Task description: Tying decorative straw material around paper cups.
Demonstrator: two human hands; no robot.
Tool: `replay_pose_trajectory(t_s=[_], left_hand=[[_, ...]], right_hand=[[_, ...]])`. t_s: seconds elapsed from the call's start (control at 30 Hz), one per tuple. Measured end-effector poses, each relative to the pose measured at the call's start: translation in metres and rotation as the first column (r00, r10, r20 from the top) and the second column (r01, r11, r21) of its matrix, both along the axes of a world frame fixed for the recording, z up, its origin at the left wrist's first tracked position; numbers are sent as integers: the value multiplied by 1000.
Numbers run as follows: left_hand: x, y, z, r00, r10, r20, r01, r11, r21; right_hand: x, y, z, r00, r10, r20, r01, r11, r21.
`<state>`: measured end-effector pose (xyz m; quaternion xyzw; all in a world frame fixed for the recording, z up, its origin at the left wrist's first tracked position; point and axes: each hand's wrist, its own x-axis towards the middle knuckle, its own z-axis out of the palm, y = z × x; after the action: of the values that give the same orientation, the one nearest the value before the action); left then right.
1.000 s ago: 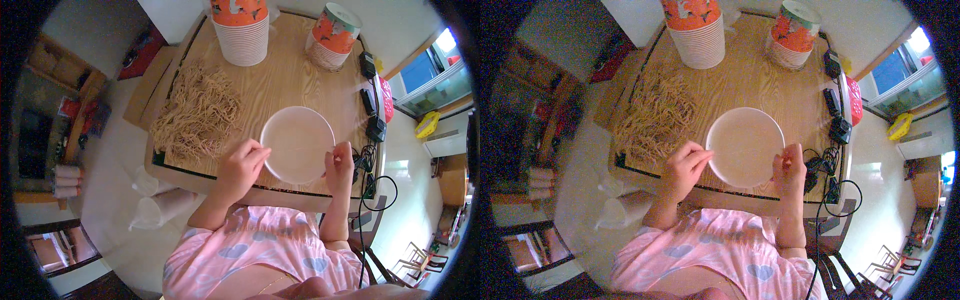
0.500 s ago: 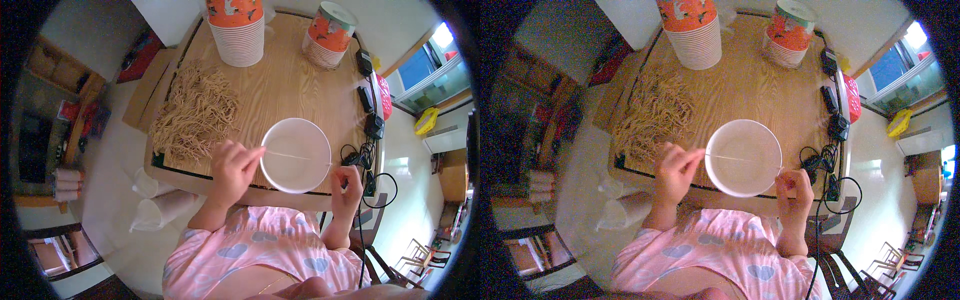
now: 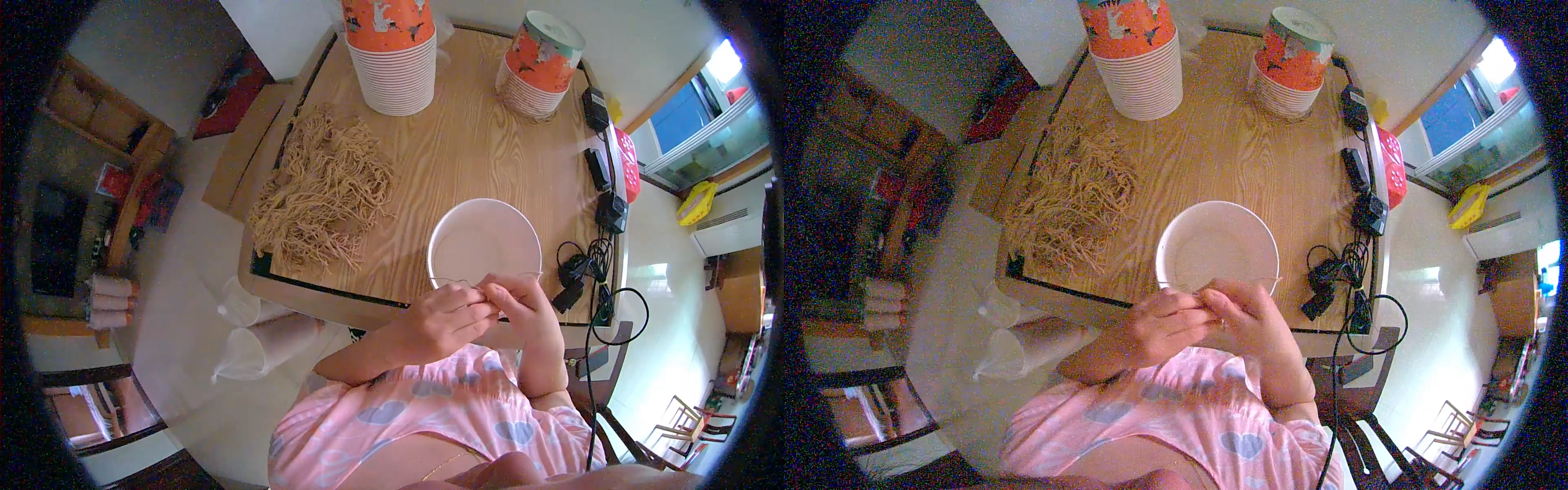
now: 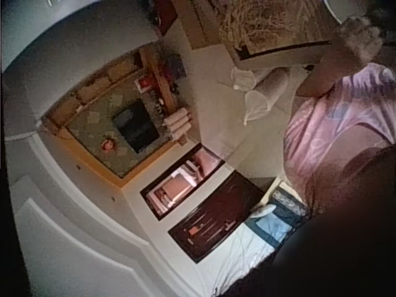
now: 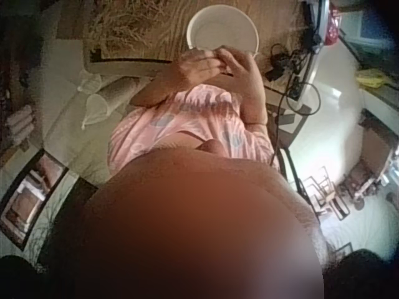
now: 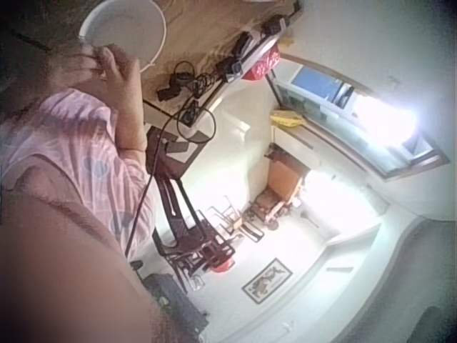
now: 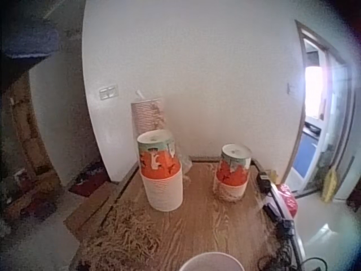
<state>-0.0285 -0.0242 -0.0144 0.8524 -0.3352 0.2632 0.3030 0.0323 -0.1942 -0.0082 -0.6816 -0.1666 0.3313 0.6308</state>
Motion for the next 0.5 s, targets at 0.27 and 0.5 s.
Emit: replay_pose_trajectory(t_s=[0.27, 0.5], left_hand=[[-2, -5, -8, 999, -41, -29, 42, 998, 36], [-8, -10, -17, 892, -410, -192, 404, 912, -72]], right_hand=[[8, 5, -4, 996, -82, 33, 72, 970, 231], [15, 3, 14, 941, -189, -281, 319, 773, 548]])
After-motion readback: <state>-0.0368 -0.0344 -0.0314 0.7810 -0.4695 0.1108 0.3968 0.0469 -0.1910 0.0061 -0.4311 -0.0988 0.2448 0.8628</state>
